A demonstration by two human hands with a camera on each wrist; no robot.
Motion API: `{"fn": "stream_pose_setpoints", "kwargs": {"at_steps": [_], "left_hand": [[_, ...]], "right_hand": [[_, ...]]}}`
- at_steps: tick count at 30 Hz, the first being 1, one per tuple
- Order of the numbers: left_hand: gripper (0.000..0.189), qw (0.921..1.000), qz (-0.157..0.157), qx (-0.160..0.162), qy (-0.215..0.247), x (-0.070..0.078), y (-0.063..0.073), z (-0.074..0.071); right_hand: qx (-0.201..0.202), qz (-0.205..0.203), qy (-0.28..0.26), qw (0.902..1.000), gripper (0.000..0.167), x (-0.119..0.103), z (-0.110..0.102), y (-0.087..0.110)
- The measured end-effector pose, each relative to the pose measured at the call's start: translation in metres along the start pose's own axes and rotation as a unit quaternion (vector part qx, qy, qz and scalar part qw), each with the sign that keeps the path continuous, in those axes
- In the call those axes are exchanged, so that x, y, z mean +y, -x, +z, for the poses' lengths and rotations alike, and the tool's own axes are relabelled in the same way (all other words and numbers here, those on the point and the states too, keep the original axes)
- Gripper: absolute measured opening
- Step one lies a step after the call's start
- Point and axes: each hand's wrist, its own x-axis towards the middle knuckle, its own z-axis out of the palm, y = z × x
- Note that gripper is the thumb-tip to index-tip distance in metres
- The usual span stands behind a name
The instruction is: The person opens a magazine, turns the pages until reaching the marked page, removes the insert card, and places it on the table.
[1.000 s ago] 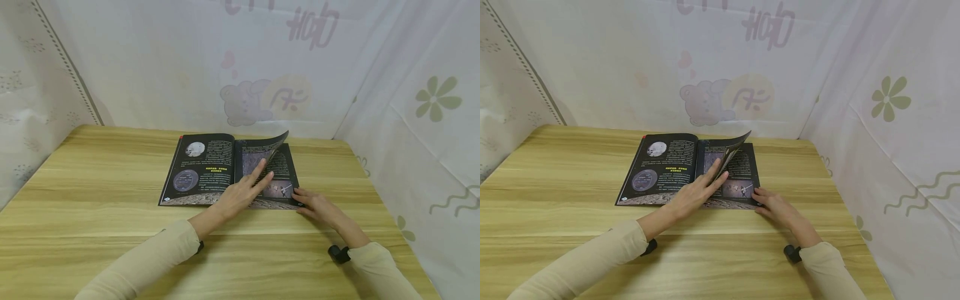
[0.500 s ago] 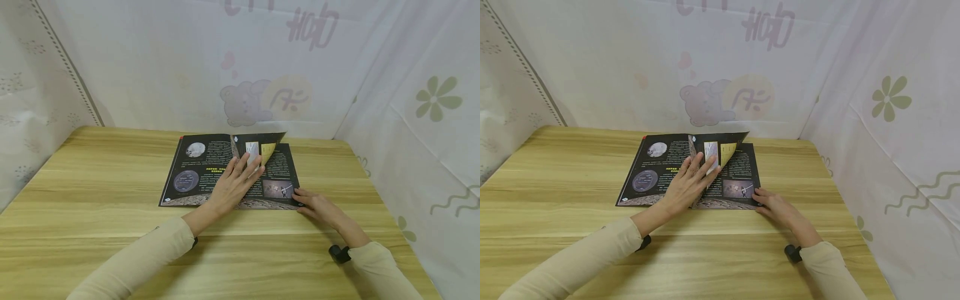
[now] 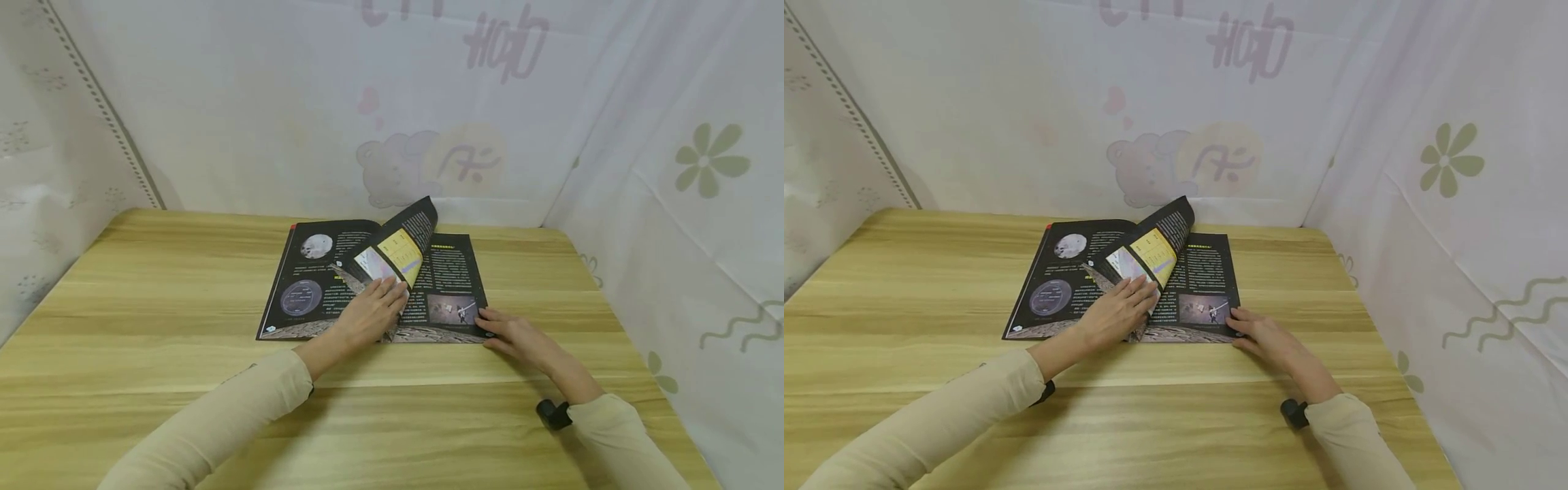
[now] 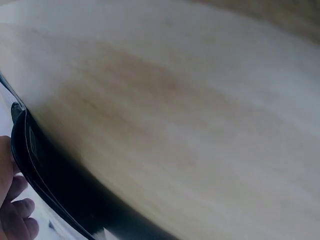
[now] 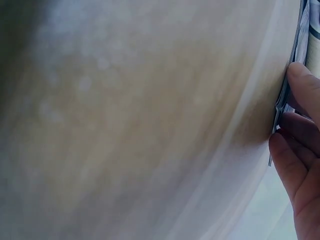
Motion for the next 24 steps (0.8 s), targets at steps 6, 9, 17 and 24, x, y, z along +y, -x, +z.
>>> {"fn": "stream_pose_setpoints", "kwargs": {"at_steps": [6, 9, 17, 24], "left_hand": [[0.041, 0.9962, -0.028, 0.014, 0.081, 0.0, 0.002, 0.007], [0.045, 0.9926, -0.05, 0.013, 0.11, 0.0, 0.007, 0.009], [0.045, 0.9929, -0.082, -0.018, 0.084, -0.007, 0.029, 0.005], [0.047, 0.9868, -0.094, -0.049, 0.122, -0.014, 0.047, 0.006]], "right_hand": [[-0.002, -0.002, -0.008, 1.0, 0.044, 0.006, 0.004, 0.0], [-0.001, -0.005, -0.01, 0.9999, 0.044, 0.009, 0.005, 0.0], [0.004, -0.015, -0.009, 0.9998, 0.043, 0.011, 0.004, -0.001], [0.009, -0.016, -0.005, 0.9998, 0.042, 0.01, 0.004, 0.0]]}}
